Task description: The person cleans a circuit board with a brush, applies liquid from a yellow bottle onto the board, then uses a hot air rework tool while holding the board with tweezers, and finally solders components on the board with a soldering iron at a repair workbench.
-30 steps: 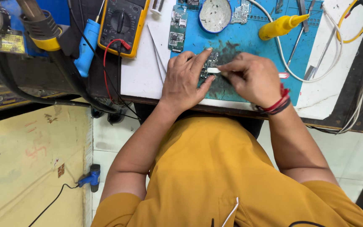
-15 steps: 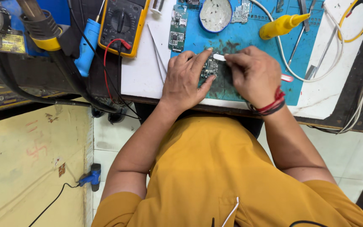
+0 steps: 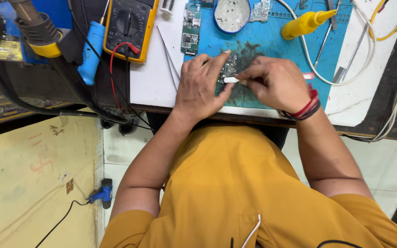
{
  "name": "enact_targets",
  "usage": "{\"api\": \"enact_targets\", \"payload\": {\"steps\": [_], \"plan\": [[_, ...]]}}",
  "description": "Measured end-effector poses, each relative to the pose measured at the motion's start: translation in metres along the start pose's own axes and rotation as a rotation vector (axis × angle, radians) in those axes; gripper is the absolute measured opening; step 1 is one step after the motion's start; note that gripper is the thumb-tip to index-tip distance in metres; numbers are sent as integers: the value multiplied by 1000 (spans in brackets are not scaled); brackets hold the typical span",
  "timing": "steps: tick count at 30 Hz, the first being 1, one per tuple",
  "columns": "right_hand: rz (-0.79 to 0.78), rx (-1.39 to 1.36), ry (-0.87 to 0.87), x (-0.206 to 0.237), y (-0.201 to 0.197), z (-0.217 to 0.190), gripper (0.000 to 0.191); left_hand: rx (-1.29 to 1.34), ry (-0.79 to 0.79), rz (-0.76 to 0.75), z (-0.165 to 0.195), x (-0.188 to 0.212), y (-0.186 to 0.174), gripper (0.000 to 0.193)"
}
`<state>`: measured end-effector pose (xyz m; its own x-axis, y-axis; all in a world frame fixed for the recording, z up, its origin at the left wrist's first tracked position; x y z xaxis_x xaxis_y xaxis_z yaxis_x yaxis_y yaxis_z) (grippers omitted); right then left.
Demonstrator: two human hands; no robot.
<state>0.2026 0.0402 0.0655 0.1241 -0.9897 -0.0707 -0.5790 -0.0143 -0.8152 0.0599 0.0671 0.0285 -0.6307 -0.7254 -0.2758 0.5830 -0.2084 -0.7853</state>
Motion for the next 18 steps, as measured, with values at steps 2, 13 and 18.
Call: {"api": "enact_targets", "payload": {"steps": [2, 13, 18], "plan": [[-35, 26, 57, 0, 3, 1, 20, -3, 18, 20, 1, 1, -2, 73], [-9, 168, -24, 13, -9, -7, 22, -115, 66, 27, 8, 2, 4, 65], [135, 81, 86, 26, -28, 8, 21, -114, 2, -48, 1, 6, 10, 73]]}}
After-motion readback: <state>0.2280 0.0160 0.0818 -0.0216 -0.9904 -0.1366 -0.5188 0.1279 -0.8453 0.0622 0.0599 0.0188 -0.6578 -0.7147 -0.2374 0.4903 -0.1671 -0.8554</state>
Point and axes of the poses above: each hand's wrist, its own x-axis away from the middle knuckle, its own y-axis out of the palm, z = x × y, the point moved 9 cm from there along -x, towards the middle knuckle, and after that the axes turned 2 degrees about z, right-handed, at the moved point
